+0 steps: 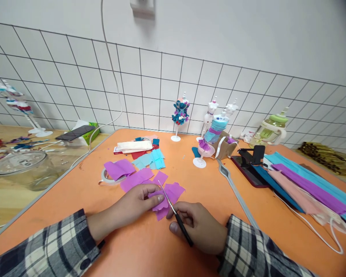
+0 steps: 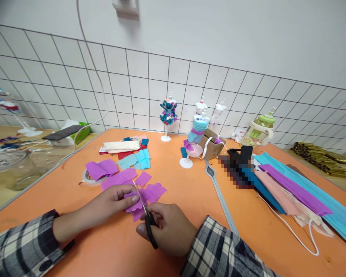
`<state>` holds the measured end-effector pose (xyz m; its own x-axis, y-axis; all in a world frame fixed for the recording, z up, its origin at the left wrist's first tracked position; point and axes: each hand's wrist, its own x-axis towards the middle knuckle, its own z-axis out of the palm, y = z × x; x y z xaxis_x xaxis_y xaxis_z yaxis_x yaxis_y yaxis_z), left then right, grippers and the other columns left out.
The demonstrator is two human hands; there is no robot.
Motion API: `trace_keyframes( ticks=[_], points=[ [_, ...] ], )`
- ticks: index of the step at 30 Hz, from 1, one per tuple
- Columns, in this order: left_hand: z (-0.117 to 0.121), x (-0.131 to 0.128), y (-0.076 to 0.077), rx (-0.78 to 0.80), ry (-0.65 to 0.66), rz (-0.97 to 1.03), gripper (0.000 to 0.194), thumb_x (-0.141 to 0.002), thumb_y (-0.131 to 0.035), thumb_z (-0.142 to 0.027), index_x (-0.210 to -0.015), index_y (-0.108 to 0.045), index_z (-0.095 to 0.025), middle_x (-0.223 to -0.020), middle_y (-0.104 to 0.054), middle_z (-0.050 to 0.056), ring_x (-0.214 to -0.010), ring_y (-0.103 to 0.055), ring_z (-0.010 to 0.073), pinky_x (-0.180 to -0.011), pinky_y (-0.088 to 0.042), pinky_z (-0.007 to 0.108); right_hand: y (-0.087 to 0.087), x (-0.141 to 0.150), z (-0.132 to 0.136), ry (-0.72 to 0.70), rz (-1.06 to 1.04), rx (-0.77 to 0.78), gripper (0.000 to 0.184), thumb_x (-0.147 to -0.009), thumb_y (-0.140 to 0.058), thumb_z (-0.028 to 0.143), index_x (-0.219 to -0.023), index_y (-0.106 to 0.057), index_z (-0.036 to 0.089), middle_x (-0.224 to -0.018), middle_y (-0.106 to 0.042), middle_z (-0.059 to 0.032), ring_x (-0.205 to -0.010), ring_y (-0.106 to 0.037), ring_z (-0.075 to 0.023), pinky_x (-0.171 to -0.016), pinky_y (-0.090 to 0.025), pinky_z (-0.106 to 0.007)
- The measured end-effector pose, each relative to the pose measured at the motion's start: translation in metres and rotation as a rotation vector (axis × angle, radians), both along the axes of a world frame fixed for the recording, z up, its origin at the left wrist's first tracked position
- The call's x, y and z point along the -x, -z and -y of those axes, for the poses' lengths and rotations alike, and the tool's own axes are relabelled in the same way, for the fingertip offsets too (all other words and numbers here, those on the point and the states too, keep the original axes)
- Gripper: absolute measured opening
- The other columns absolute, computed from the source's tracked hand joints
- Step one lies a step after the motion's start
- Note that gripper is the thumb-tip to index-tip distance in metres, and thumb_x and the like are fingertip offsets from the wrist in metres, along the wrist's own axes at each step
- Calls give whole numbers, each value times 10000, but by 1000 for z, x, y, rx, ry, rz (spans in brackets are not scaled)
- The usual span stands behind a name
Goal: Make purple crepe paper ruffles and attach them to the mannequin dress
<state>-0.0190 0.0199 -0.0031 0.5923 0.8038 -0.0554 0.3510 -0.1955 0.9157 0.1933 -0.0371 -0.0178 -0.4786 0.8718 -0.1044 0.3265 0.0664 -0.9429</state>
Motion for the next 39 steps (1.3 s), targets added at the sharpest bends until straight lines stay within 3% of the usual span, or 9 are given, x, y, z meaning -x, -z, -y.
trace_keyframes(
  ticks=[2, 5, 7, 9, 16, 21, 25, 31, 39],
  points=[
    [1, 1, 1, -100, -7, -15, 306, -932, -452, -420, -872, -628, -177, -793, -637, 12, -768, -599, 180, -709, -480, 286, -2, -1, -1, 29, -31, -41, 154, -820, -631, 293, -929, -607, 188, -587, -371, 78, -516, -314, -74, -475, -239, -204],
    [-2, 8, 4, -413, -16, -127, 310, -936, -465, -292, -1197, -625, -241, -1176, -665, 62, -1087, -594, 230, -936, -465, 362, -6, -3, -5, 125, -116, -77, 241, -852, -595, 376, -979, -587, 171, -611, -437, 58, -542, -384, -89, -507, -291, -212],
    [-8, 16, 5, -641, -40, -243, 372, -936, -446, -217, -1263, -615, -274, -1322, -608, 71, -1215, -531, 248, -1023, -409, 401, -7, -6, -8, 185, -183, -70, 309, -863, -579, 440, -993, -571, 161, -628, -482, 42, -566, -452, -105, -533, -344, -222],
    [-17, 25, 4, -757, -80, -364, 366, -943, -432, -205, -1234, -645, -265, -1283, -641, 80, -1189, -547, 256, -999, -417, 412, -7, -8, -11, 216, -217, -60, 353, -862, -577, 484, -989, -564, 155, -634, -500, 33, -583, -493, -116, -553, -384, -232],
    [-31, 40, -7, -705, -222, -692, 352, -806, -640, -428, -1082, -670, -212, -1063, -703, 90, -989, -612, 297, -788, -446, 379, -5, -7, -13, 208, -213, -17, 391, -837, -614, 512, -989, -567, 155, -621, -502, 39, -572, -507, -112, -554, -417, -232],
    [-27, 37, -10, -601, -241, -844, 275, -852, -546, -453, -854, -690, -219, -852, -706, 74, -798, -629, 263, -617, -366, 317, -6, -7, -13, 207, -196, -7, 382, -825, -637, 502, -978, -571, 158, -636, -510, 36, -574, -524, -111, -545, -426, -224],
    [-25, 35, -15, -540, -297, -753, 337, -873, -500, -509, -970, -670, -235, -923, -716, 62, -844, -646, 248, -615, -380, 295, -4, -7, -13, 197, -207, 4, 343, -830, -644, 478, -962, -570, 170, -638, -496, 43, -566, -527, -104, -537, -419, -213],
    [-22, 36, -15, -510, -314, -1002, 294, -860, -456, -335, -972, -692, -199, -939, -728, 117, -769, -669, 295, -547, -356, 316, -1, -6, -14, 182, -200, 0, 329, -837, -639, 466, -967, -578, 170, -641, -488, 44, -562, -521, -102, -535, -414, -212],
    [-24, 38, -19, -509, -279, -952, 417, -918, -365, -352, -1065, -746, -265, -976, -764, 104, -820, -693, 313, -588, -411, 334, 0, -6, -14, 172, -201, 1, 315, -841, -634, 455, -970, -579, 174, -652, -495, 41, -553, -522, -101, -528, -417, -211]
  ],
)
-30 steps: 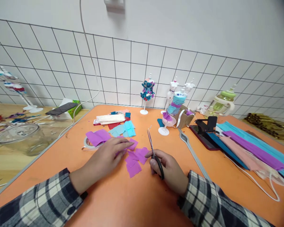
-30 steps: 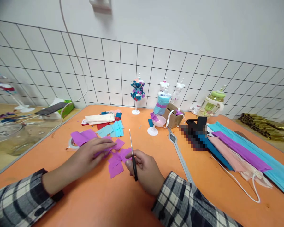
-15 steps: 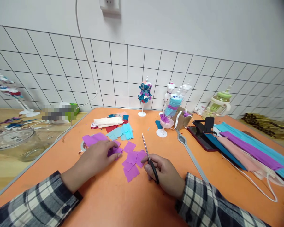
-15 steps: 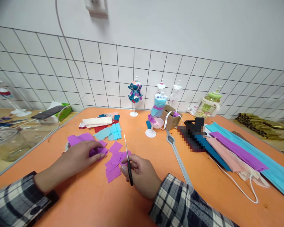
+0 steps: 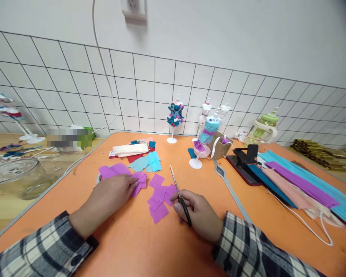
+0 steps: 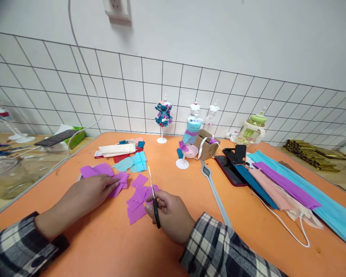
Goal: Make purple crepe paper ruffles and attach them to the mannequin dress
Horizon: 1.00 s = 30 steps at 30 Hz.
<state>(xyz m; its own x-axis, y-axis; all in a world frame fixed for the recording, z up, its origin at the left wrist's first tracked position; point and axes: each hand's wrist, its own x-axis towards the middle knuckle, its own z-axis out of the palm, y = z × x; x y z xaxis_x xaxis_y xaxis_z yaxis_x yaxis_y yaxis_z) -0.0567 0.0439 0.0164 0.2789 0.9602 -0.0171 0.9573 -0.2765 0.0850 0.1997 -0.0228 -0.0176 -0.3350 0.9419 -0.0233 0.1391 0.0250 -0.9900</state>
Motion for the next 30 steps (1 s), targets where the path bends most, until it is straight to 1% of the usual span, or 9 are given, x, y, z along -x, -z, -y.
trace_keyframes(
  ticks=[7, 10, 12, 15, 17, 19, 21, 25, 30],
  points=[
    [-1, 2, 5, -94, 49, 250, 416, -944, -377, -446, -1213, -680, -349, -1199, -728, 18, -1067, -662, 293, -818, -484, 369, 6, -1, -1, -14, 36, -14, 267, -870, -599, 410, -992, -596, 173, -632, -484, 42, -548, -511, -106, -526, -393, -214],
    [2, -3, 3, -133, 35, 557, 368, -912, -466, -447, -1118, -721, -279, -1153, -743, 39, -1073, -651, 286, -896, -481, 383, 4, -2, 1, -9, 60, -54, 246, -873, -596, 371, -1026, -599, 179, -634, -448, 54, -538, -432, -88, -513, -336, -206],
    [5, -8, 4, 24, -56, 929, 353, -904, -504, -484, -1049, -708, -235, -1003, -768, 53, -885, -697, 251, -739, -534, 336, 1, -2, 3, -5, 90, -109, 239, -877, -596, 356, -1048, -595, 189, -653, -436, 56, -562, -397, -87, -527, -320, -205],
    [9, -16, 10, 477, -217, 1505, 274, -901, -565, -437, -992, -658, -196, -831, -750, 45, -631, -691, 173, -471, -496, 222, -2, -1, 6, -39, 137, -138, 250, -895, -572, 384, -1059, -594, 196, -678, -479, 44, -604, -428, -99, -552, -336, -208],
    [10, -20, 14, 710, -279, 1762, 198, -900, -595, -349, -975, -648, -173, -861, -754, 67, -641, -715, 160, -489, -539, 200, -4, 1, 8, -76, 146, -102, 269, -905, -554, 408, -1057, -599, 191, -683, -515, 35, -604, -457, -104, -546, -343, -211],
    [10, -23, 14, 813, -293, 1924, 156, -905, -596, -289, -969, -651, -158, -927, -758, 92, -697, -740, 165, -596, -603, 211, -5, 2, 8, -90, 150, -79, 279, -900, -561, 416, -1051, -605, 185, -674, -525, 35, -588, -466, -103, -533, -340, -210],
    [10, -25, 12, 835, -314, 2005, 98, -896, -597, -185, -961, -659, -146, -962, -759, 100, -762, -753, 162, -682, -618, 190, -5, 2, 7, -100, 148, -66, 285, -884, -581, 415, -1040, -609, 179, -662, -518, 38, -579, -473, -102, -527, -337, -209],
    [12, -26, 6, 796, -421, 1978, 203, -840, -565, 31, -907, -688, -115, -946, -766, 108, -844, -756, 156, -714, -608, 145, -6, 1, 7, -177, 138, -25, 249, -865, -586, 391, -986, -618, 175, -629, -493, 47, -551, -459, -97, -514, -322, -208],
    [15, -28, 13, 734, -298, 1958, 78, -835, -680, -109, -874, -725, -158, -911, -763, 52, -892, -728, 176, -841, -603, 271, -9, 2, 11, -144, 343, -162, 168, -811, -637, 307, -952, -638, 215, -645, -490, 58, -590, -434, -101, -547, -300, -213]
  ],
)
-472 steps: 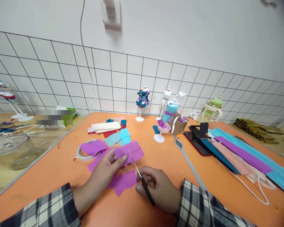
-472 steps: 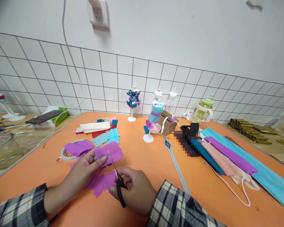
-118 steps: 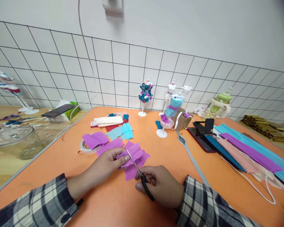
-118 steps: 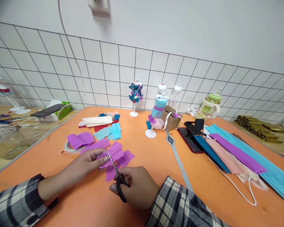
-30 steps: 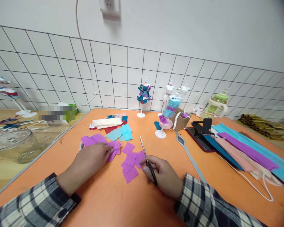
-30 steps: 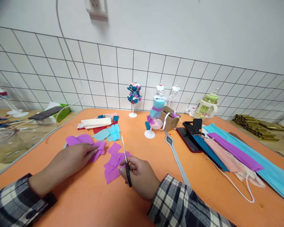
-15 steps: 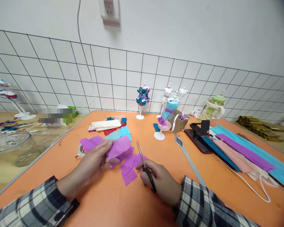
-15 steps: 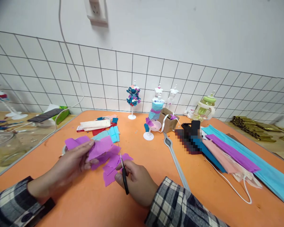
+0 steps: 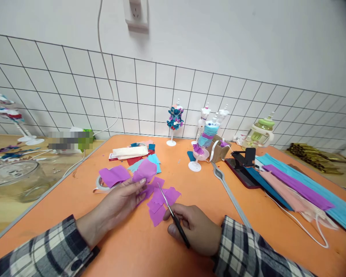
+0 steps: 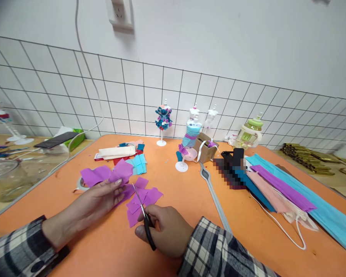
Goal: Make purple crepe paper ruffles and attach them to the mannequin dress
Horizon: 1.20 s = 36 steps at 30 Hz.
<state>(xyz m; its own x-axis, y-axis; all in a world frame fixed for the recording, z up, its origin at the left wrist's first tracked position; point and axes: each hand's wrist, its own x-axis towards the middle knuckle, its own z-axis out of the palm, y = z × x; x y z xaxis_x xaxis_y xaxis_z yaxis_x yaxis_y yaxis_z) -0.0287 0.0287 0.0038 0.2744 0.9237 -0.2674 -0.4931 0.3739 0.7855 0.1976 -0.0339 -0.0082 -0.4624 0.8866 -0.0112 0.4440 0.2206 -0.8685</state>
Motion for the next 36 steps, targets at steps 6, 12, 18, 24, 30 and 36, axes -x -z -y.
trace_keyframes(
  ticks=[6, 12, 18, 24, 30, 36],
  points=[
    [8, -5, 6, -172, 103, -118, 149, -752, -799, -235, -877, -732, -187, -835, -733, 14, -765, -665, 129, -741, -542, 222, -7, 2, 4, 43, 144, -65, 197, -781, -671, 307, -964, -639, 241, -682, -551, 52, -626, -478, -122, -640, -343, -230],
    [11, -6, 8, -366, 96, -363, 291, -779, -765, -321, -1035, -688, -206, -938, -722, 28, -807, -637, 170, -712, -491, 252, -4, 2, 4, 26, 112, -51, 197, -780, -673, 309, -964, -637, 250, -668, -536, 60, -615, -470, -121, -635, -344, -225],
    [12, -8, 6, -360, 112, -419, 318, -754, -780, -345, -999, -633, -205, -982, -735, 53, -923, -670, 229, -811, -504, 315, -3, 5, 5, 46, 101, -57, 164, -778, -668, 298, -928, -635, 241, -636, -499, 68, -592, -433, -111, -598, -311, -222],
    [16, -11, 8, -362, 131, -420, 297, -737, -783, -361, -900, -595, -199, -841, -676, 2, -814, -634, 189, -754, -491, 294, -3, 8, 8, 58, 60, -48, 156, -764, -669, 272, -909, -630, 231, -615, -476, 72, -576, -423, -106, -559, -281, -221],
    [16, -11, 9, -370, 122, -453, 324, -721, -788, -375, -887, -575, -196, -824, -652, 8, -794, -623, 193, -723, -479, 287, -3, 8, 8, 58, -2, -17, 130, -765, -659, 258, -883, -620, 218, -592, -449, 75, -559, -404, -103, -533, -273, -222],
    [18, -12, 7, -353, 144, -427, 300, -711, -798, -344, -880, -593, -205, -842, -652, -5, -819, -611, 186, -757, -473, 286, 1, 8, 8, 50, -51, 21, 130, -792, -638, 299, -888, -626, 211, -583, -433, 68, -544, -382, -99, -504, -255, -215]
  ],
)
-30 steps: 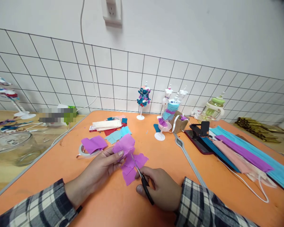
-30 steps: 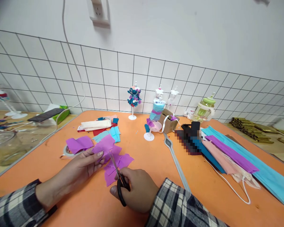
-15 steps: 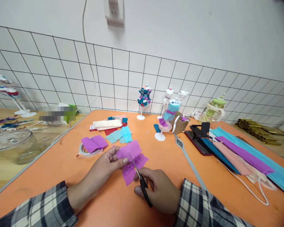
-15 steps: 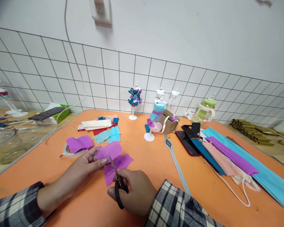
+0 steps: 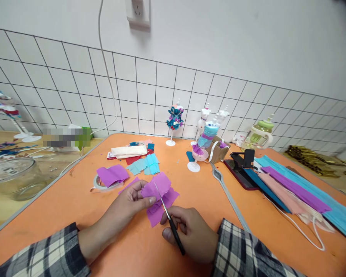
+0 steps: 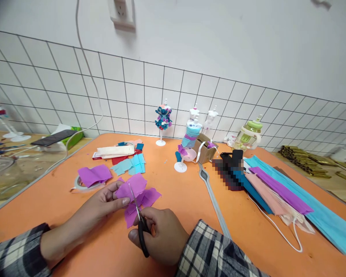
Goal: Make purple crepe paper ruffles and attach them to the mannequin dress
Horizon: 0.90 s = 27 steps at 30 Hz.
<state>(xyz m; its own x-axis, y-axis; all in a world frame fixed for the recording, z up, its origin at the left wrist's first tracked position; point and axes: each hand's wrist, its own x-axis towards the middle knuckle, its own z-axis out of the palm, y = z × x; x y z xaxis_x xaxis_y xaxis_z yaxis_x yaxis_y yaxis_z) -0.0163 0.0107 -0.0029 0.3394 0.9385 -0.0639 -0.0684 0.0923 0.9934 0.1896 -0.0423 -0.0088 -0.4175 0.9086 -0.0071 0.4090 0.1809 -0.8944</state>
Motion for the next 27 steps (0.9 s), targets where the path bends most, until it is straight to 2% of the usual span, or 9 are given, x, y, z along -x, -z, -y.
trace_keyframes(
  ticks=[7, 12, 20, 25, 27],
  points=[
    [0, 3, 0, -28, 61, -50, 272, -818, -678, -456, -900, -607, -207, -902, -643, 18, -921, -594, 218, -846, -449, 322, 3, -1, -1, -2, 44, -1, 152, -779, -659, 302, -907, -638, 223, -598, -466, 66, -550, -371, -102, -521, -267, -220],
    [1, 2, -2, -21, 50, -48, 306, -769, -721, -457, -883, -614, -195, -892, -657, 28, -887, -596, 217, -821, -447, 310, 0, 0, -1, -42, -5, 4, 150, -777, -657, 288, -910, -641, 222, -656, -514, 59, -575, -396, -95, -531, -280, -207],
    [-3, 0, -3, -17, 40, -7, 314, -725, -778, -381, -892, -585, -198, -814, -643, -15, -788, -576, 164, -731, -431, 255, 9, 0, 0, -54, -59, 14, 175, -830, -619, 354, -912, -610, 200, -638, -498, 52, -580, -425, -97, -531, -301, -199],
    [-2, 1, -3, -40, 62, -28, 354, -743, -753, -422, -956, -579, -198, -885, -643, 5, -843, -577, 188, -754, -435, 277, 10, 0, -1, -57, -37, 22, 201, -826, -633, 368, -943, -618, 206, -656, -516, 50, -588, -429, -98, -534, -302, -199],
    [-2, 1, -3, -59, 50, -55, 334, -761, -729, -446, -923, -579, -194, -870, -632, 5, -837, -570, 189, -746, -428, 276, 9, -1, -1, -59, -24, 23, 191, -815, -642, 351, -938, -621, 206, -654, -514, 53, -584, -421, -96, -531, -298, -199]
  ],
)
